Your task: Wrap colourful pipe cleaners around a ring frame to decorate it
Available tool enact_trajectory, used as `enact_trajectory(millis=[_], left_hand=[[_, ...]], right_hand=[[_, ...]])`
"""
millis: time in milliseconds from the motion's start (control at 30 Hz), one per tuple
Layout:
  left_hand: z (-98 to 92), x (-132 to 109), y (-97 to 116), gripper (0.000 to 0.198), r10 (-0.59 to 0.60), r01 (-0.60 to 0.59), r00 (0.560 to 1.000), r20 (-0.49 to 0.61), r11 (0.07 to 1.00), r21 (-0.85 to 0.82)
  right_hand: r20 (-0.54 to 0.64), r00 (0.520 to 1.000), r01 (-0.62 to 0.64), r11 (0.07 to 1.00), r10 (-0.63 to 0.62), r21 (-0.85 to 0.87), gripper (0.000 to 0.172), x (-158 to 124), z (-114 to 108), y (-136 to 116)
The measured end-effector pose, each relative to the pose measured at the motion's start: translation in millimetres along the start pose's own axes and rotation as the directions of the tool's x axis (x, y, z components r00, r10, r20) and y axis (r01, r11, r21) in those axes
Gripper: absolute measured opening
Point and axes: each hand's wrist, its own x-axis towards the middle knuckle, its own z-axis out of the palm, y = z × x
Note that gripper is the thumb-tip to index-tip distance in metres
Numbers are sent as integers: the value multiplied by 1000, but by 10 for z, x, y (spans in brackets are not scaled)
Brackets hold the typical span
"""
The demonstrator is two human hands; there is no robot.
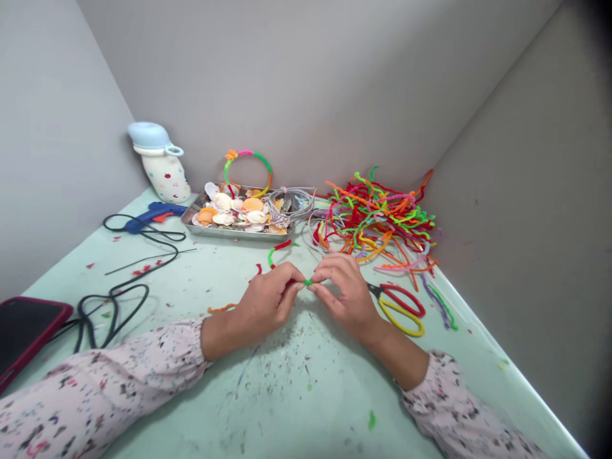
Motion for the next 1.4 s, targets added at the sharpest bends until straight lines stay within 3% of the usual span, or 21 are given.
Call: enact_trajectory(millis=[167,467,833,1400], left_hand=[[4,-3,-15,8,12,-13,1000,27,1000,10],[-9,10,26,6,-32,31,999,43,999,17],[15,0,-7,7,38,-39,998,42,999,21],[4,14,21,6,18,-20,999,50,999,27]], right_hand=[[88,996,-24,998,19,55,4,8,-14,2],[96,993,-77,991,66,109,7,22,-34,0],[211,974,-126,971,82,205,19,31,-28,-8],[223,970,-144,969,98,201,24,23,-18,-17]])
